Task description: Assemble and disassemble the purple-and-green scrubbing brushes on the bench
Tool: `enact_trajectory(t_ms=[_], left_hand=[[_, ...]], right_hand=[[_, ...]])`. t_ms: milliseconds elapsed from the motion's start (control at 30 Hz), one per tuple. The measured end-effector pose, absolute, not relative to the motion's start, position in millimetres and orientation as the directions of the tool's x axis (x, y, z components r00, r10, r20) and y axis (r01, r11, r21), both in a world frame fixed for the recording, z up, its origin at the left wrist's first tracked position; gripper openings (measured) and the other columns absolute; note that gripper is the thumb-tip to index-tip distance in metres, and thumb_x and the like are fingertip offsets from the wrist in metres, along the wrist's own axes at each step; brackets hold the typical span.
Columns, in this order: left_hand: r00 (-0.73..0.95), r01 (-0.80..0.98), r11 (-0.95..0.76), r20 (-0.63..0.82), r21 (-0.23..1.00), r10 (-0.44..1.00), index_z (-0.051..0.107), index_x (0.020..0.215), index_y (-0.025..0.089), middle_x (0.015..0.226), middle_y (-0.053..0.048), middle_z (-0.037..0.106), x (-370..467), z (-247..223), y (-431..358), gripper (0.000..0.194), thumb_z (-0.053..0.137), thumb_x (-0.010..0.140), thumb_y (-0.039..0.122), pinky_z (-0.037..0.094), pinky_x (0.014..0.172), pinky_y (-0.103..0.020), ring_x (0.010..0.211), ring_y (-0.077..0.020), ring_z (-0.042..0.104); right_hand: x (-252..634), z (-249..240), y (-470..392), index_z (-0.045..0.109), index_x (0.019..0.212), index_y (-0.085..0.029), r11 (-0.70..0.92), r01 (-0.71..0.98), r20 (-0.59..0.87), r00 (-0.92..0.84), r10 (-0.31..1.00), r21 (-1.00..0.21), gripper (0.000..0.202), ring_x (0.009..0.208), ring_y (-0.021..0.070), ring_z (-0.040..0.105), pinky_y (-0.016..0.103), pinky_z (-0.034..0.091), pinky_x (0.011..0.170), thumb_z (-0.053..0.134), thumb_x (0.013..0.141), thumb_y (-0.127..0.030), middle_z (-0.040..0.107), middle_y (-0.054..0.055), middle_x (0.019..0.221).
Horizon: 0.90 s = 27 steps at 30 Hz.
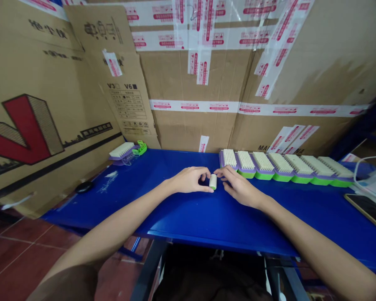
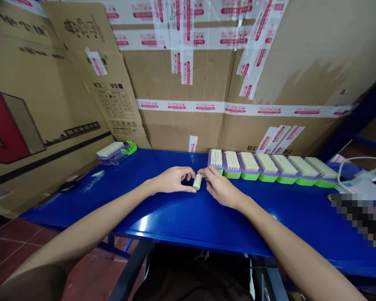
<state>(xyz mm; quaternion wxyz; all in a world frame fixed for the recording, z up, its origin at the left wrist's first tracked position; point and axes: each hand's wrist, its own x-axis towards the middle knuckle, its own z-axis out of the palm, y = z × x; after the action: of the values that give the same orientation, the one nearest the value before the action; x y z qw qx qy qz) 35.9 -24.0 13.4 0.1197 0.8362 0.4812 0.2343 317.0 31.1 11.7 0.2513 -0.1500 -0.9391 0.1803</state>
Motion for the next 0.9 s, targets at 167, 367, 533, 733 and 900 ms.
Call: enact_trajectory(t_ms=[167,367,533,733,900], left_hand=[[0.380,0.782,-0.480,0.308,0.397,0.872,0.061,0.135,0.029,0.126,-0.006,0.071,31.6,10.8,-23.8,0.075,0.090,0.084,0.076,0.059,0.085,-0.041,0.103,-0.0262,0.074],[0.530,0.706,-0.615,0.315,0.349,0.787,0.063,0.149,0.031,0.147,-0.010,0.069,37.5,13.6,-23.4,0.057,0.081,0.100,0.055,0.052,0.120,-0.052,0.134,-0.0321,0.068],[0.523,0.758,-0.604,0.326,0.246,0.788,0.068,0.147,0.028,0.141,-0.009,0.073,23.9,12.6,-13.7,0.046,0.074,0.101,0.036,0.050,0.122,-0.051,0.131,-0.0306,0.068],[0.392,0.864,-0.472,0.354,0.174,0.849,0.067,0.148,0.025,0.150,-0.012,0.071,-27.5,8.7,3.4,0.050,0.070,0.099,0.026,0.042,0.130,-0.056,0.141,-0.0312,0.066],[0.313,0.920,-0.375,0.366,0.113,0.876,0.076,0.129,0.023,0.150,-0.015,0.068,-57.2,6.7,10.5,0.031,0.065,0.101,0.025,0.047,0.125,-0.055,0.139,-0.0341,0.063]], right_hand=[[318.2,14.4,31.2,0.057,0.143,-0.022,0.878,0.265,0.367,-0.831,0.418,-0.399,0.036,0.110,0.0291,0.074,0.052,0.066,0.100,0.050,0.108,-0.017,0.070,0.013,0.119],[317.7,12.3,30.5,0.056,0.145,-0.022,0.869,0.331,0.326,-0.830,0.454,-0.367,0.034,0.096,0.0280,0.075,0.045,0.063,0.089,0.051,0.112,-0.025,0.075,0.010,0.107],[318.8,13.2,31.7,0.055,0.147,-0.021,0.869,0.360,0.337,-0.816,0.469,-0.339,0.036,0.098,0.0285,0.076,0.046,0.063,0.092,0.052,0.111,-0.026,0.076,0.010,0.110],[318.9,12.4,33.9,0.056,0.145,-0.022,0.868,0.360,0.330,-0.819,0.470,-0.343,0.035,0.102,0.0297,0.076,0.048,0.063,0.095,0.052,0.111,-0.028,0.075,0.010,0.109],[319.3,11.5,33.6,0.057,0.145,-0.022,0.874,0.346,0.313,-0.835,0.453,-0.342,0.035,0.107,0.0314,0.077,0.051,0.063,0.098,0.053,0.111,-0.029,0.076,0.011,0.109]])
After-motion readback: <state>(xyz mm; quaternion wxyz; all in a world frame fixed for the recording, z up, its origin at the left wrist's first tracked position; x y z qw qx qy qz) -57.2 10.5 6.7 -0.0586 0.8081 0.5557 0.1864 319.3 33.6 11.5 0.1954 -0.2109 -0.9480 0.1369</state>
